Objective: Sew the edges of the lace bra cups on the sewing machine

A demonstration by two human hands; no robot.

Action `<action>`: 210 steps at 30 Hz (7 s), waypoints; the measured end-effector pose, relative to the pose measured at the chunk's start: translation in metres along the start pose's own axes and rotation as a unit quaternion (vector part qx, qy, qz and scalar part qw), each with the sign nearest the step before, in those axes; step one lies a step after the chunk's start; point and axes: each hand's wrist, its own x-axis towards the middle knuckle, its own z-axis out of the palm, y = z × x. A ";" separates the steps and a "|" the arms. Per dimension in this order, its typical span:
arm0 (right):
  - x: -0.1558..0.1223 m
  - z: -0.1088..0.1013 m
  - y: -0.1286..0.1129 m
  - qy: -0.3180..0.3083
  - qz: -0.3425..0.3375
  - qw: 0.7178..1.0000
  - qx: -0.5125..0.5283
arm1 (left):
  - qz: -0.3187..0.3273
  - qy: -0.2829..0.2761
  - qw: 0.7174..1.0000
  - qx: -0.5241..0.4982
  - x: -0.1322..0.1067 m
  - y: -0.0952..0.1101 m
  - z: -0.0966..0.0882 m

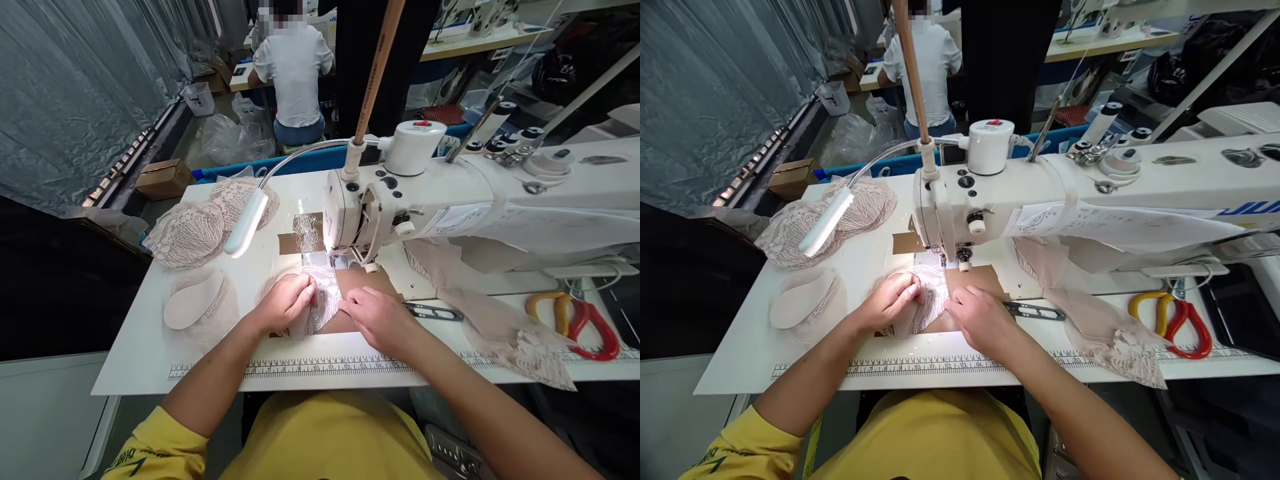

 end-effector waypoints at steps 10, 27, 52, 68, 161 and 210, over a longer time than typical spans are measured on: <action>-0.015 0.014 -0.013 0.069 0.032 0.997 -0.003 | 0.122 -0.061 0.963 0.231 -0.003 -0.002 0.018; -0.016 0.015 -0.007 0.097 0.028 0.993 0.063 | 0.131 -0.066 0.941 0.306 -0.002 0.001 0.030; -0.007 0.019 -0.008 0.082 0.062 0.994 -0.033 | 0.132 -0.002 0.952 0.277 0.009 0.000 0.033; 0.000 0.009 -0.006 0.041 0.055 0.997 -0.046 | 0.124 -0.032 0.949 0.289 0.016 -0.006 0.023; 0.030 0.019 0.023 0.126 0.137 0.981 -0.051 | 0.098 -0.031 0.956 0.276 0.028 -0.009 0.014; 0.031 0.014 0.017 0.132 0.063 0.989 -0.031 | 0.175 0.053 0.958 0.219 0.044 -0.036 0.021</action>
